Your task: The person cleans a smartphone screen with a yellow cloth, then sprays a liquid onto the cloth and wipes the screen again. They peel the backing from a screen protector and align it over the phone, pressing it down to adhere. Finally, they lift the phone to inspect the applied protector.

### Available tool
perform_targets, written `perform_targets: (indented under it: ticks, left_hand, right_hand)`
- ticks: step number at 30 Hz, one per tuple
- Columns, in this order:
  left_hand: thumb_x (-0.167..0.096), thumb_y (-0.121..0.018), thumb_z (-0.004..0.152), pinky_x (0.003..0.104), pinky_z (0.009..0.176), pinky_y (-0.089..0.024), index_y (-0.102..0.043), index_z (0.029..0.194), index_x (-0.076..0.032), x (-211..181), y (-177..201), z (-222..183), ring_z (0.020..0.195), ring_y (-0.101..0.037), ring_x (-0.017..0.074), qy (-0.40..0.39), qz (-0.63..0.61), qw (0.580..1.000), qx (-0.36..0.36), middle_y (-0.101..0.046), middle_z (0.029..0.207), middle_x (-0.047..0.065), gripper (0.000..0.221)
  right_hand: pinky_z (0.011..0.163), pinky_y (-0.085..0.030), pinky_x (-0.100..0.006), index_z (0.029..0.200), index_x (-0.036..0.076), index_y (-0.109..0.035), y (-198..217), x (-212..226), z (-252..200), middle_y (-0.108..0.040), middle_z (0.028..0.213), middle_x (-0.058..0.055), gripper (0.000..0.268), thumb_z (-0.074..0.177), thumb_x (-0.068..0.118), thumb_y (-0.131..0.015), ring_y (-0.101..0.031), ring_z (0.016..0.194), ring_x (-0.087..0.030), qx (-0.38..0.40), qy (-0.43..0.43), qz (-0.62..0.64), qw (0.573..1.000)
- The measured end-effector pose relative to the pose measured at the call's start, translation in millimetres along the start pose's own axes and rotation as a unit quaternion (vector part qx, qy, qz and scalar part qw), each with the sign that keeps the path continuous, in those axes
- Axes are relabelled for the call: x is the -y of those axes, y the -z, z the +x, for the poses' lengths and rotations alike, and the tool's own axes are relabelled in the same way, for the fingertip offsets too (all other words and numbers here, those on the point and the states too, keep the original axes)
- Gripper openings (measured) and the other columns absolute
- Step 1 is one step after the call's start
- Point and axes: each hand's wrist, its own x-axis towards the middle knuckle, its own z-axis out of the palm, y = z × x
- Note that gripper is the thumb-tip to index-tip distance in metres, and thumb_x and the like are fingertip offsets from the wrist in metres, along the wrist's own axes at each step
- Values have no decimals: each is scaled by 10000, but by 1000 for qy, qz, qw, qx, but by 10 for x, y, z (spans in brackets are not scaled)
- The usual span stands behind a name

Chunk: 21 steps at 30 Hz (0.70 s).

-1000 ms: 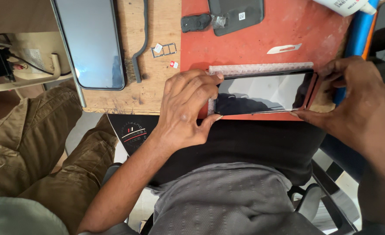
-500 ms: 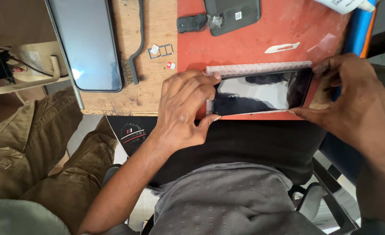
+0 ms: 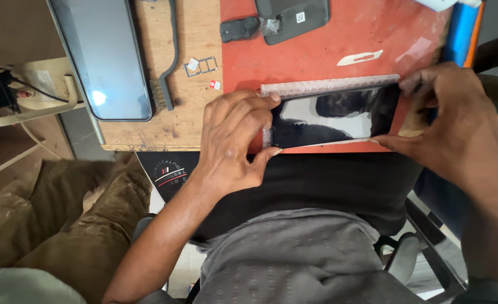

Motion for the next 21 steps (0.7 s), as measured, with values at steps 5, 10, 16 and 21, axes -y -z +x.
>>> perform_targets:
  ticks: [5, 10, 16, 21]
  left_hand:
    - [-156, -902, 664, 461, 1050, -381, -553, 1079, -104, -16, -13, 7, 1269, -560, 307, 3, 11, 1000, 5, -641, 1343, 41, 544]
    - [-121, -909, 660, 456, 1059, -376, -525, 1079, -106, -42, -37, 20, 1263, -570, 313, 2, 13, 1000, 0, -651, 1344, 55, 569]
    - [-136, -923, 670, 458, 1062, -371, -521, 1085, -100, -56, -58, 22, 1251, -578, 319, 2, 18, 1000, -7, -663, 1323, 72, 579]
    - [-145, -928, 673, 450, 1038, -373, -518, 1082, -90, -70, -81, 22, 1226, -581, 312, 6, 18, 1000, -11, -670, 1311, 69, 582]
  right_hand:
    - [784, -514, -421, 1082, -50, -538, 17, 15, -35, -643, 1044, -167, 746, 520, 123, -997, -613, 914, -335, 19, -61, 17, 998]
    - [757, -503, -432, 1118, -43, -589, 43, 20, -43, -602, 837, -138, 758, 511, 138, -1007, -603, 868, -339, 29, -81, 12, 996]
    - [824, -521, -460, 1138, -38, -604, 28, -26, -38, -633, 1002, -183, 782, 493, 164, -996, -614, 987, -388, 4, -28, -9, 1000]
    - [879, -513, -503, 1196, -90, -568, 20, -69, -56, -619, 1110, -265, 869, 497, 201, -996, -603, 1058, -447, -15, -21, -13, 1000]
